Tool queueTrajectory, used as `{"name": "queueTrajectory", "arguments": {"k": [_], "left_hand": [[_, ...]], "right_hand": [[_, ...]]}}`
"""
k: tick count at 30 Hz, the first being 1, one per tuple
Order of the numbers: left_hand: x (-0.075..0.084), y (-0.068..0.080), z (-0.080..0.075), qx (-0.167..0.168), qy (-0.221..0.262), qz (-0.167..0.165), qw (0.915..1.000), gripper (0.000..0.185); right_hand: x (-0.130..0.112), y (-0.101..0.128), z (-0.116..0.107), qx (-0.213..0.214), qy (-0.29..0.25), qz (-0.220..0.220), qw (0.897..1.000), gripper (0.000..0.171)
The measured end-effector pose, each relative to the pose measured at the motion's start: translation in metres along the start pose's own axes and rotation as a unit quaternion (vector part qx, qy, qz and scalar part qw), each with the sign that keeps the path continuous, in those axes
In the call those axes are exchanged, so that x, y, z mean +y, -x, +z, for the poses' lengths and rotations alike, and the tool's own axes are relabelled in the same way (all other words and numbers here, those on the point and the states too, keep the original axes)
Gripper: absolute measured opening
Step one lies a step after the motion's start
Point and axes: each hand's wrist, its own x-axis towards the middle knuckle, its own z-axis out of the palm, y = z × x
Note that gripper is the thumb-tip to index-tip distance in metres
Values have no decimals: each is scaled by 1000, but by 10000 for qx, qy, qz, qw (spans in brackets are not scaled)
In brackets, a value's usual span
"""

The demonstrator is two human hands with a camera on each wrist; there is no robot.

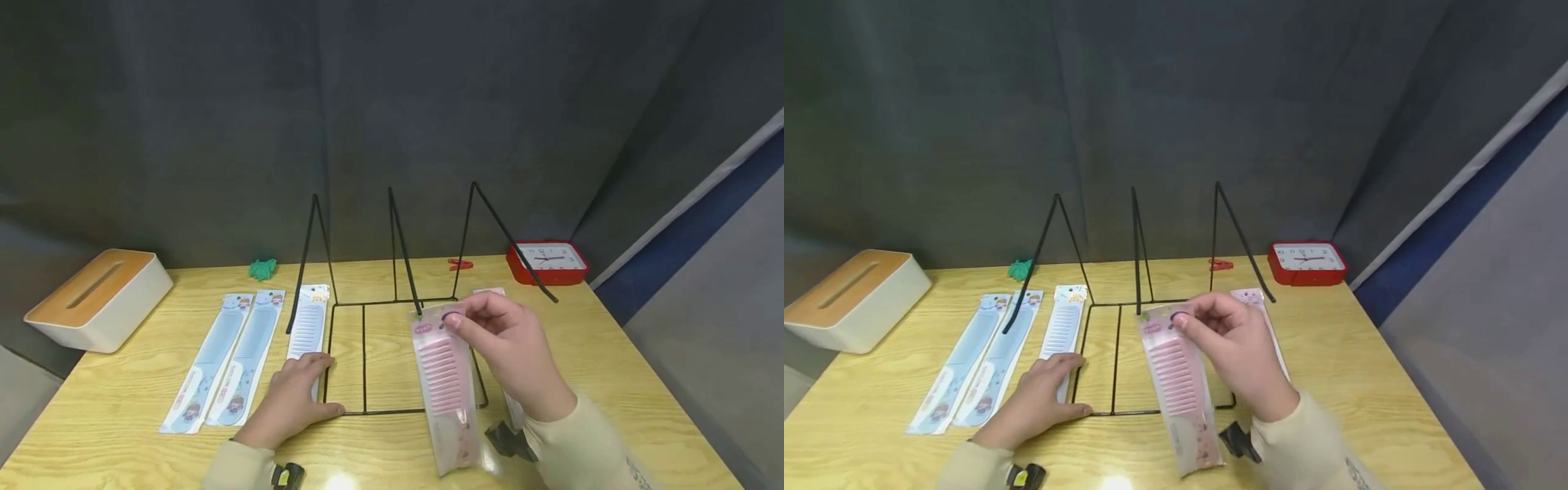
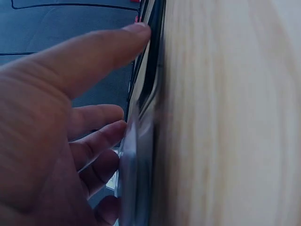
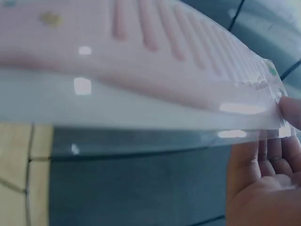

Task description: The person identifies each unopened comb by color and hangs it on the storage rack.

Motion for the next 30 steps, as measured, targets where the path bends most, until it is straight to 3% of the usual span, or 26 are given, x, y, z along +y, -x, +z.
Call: {"name": "queueTrajectory", "arguments": {"k": [3, 6, 14, 21, 30], "left_hand": [[-1, 0, 0, 62, -72, -41, 9999, 82], [-2, 1, -1, 104, -153, -94, 9998, 84], [-5, 5, -9, 38, -296, -288, 9991, 91], [-14, 8, -14, 227, -376, -299, 9986, 95], [-30, 14, -28, 64, -480, -503, 9976, 98]], "right_hand": [[-13, 7, 9, -115, -568, -640, 9963, 9], [-23, 10, 15, -161, -939, -998, 9904, 8], [-33, 7, 20, 18, -796, -950, 9923, 12], [-34, 6, 21, 82, -831, -839, 9930, 12], [-34, 3, 25, -9, -1090, -1093, 9880, 14]]}}
